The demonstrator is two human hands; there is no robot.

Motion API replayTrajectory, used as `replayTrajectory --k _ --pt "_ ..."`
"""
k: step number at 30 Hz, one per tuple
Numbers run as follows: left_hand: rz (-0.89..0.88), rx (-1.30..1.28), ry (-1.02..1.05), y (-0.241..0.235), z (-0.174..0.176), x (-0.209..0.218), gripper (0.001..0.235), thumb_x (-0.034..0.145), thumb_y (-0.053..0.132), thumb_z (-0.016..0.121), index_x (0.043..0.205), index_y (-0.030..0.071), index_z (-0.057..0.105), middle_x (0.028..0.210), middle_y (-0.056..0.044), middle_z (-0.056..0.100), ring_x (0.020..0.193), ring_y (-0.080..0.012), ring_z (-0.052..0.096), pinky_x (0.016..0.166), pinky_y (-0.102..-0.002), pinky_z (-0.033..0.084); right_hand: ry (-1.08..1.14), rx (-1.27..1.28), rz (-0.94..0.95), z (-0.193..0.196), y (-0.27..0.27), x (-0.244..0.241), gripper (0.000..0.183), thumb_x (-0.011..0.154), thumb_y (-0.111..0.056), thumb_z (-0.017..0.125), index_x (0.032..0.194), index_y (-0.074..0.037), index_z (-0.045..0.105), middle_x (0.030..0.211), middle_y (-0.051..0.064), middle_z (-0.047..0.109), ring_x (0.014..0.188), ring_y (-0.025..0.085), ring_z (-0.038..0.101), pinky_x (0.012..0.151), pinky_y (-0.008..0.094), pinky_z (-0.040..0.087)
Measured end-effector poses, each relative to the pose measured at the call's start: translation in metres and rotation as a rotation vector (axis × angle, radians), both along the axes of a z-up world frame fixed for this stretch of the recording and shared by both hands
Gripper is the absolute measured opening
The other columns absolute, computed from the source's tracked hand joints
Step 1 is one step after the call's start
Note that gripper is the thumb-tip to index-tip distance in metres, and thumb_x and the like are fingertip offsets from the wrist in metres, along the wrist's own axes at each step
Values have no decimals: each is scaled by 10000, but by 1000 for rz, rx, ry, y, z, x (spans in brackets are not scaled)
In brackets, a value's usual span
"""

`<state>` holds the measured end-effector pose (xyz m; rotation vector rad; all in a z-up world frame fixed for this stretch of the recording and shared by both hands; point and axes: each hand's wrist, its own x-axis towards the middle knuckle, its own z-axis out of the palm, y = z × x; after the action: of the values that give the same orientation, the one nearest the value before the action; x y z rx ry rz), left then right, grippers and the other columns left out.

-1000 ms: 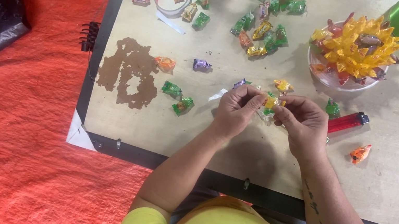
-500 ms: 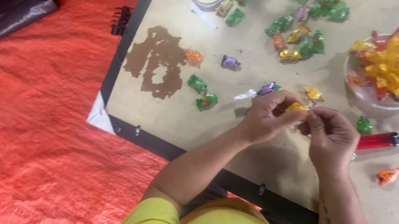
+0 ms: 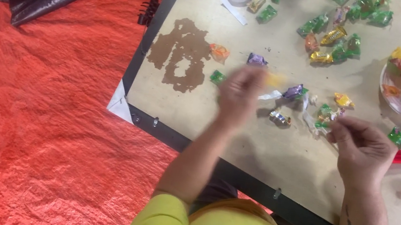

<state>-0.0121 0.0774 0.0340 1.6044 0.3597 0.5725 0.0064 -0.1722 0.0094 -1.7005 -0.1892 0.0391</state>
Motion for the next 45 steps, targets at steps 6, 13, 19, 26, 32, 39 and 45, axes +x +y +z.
replayTrajectory --k 6,13,19,26,32,39,45 --pt "150 416 282 120 -39 -29 177 941 189 735 1073 86 791 1030 -51 806 947 -146 754 853 -267 616 -9 5 -198 20 -12 14 55 1135 40 734 1165 3 706 899 87 690 721 119 640 694 222 582" --pt "234 970 470 101 -20 -40 318 974 345 734 1253 193 733 1383 -113 646 1304 -348 537 976 -529 488 -70 9 -215 24 -20 19 54 1114 38 754 1133 14 710 892 96 696 717 131 662 676 216 591" --pt "-384 996 -100 -55 -4 -1 119 891 162 792 992 114 753 986 -78 669 878 -261 619 618 -345 524 -62 75 -198 19 -19 18 74 1086 0 751 1140 2 700 896 89 700 721 127 670 669 212 590" --pt "-542 1027 181 -97 -61 40 193 921 218 678 1068 107 734 913 -88 650 886 -305 705 694 -375 586 -96 86 -242 16 -20 24 122 1018 34 792 1108 91 733 849 198 706 703 186 693 622 287 601" --pt "-532 44 97 -80 -16 22 221 994 65 693 1207 31 742 923 -112 761 826 -150 700 680 -253 599 -28 33 -126 13 -7 25 138 1006 -87 804 1115 -7 776 820 137 706 721 96 655 611 249 571" --pt "-715 -395 134 -68 -5 22 359 956 -43 698 1312 3 692 1112 -236 732 969 -220 693 796 -313 612 63 206 -67 3 2 20 364 919 -21 813 1255 56 696 970 187 699 824 190 698 711 289 620" --pt "-753 -489 142 -70 -14 15 418 907 -35 779 1313 31 702 1146 -199 735 1028 -225 707 845 -320 627 166 243 -79 -12 -5 19 203 982 -61 767 1131 74 739 851 189 722 736 178 700 682 294 635"
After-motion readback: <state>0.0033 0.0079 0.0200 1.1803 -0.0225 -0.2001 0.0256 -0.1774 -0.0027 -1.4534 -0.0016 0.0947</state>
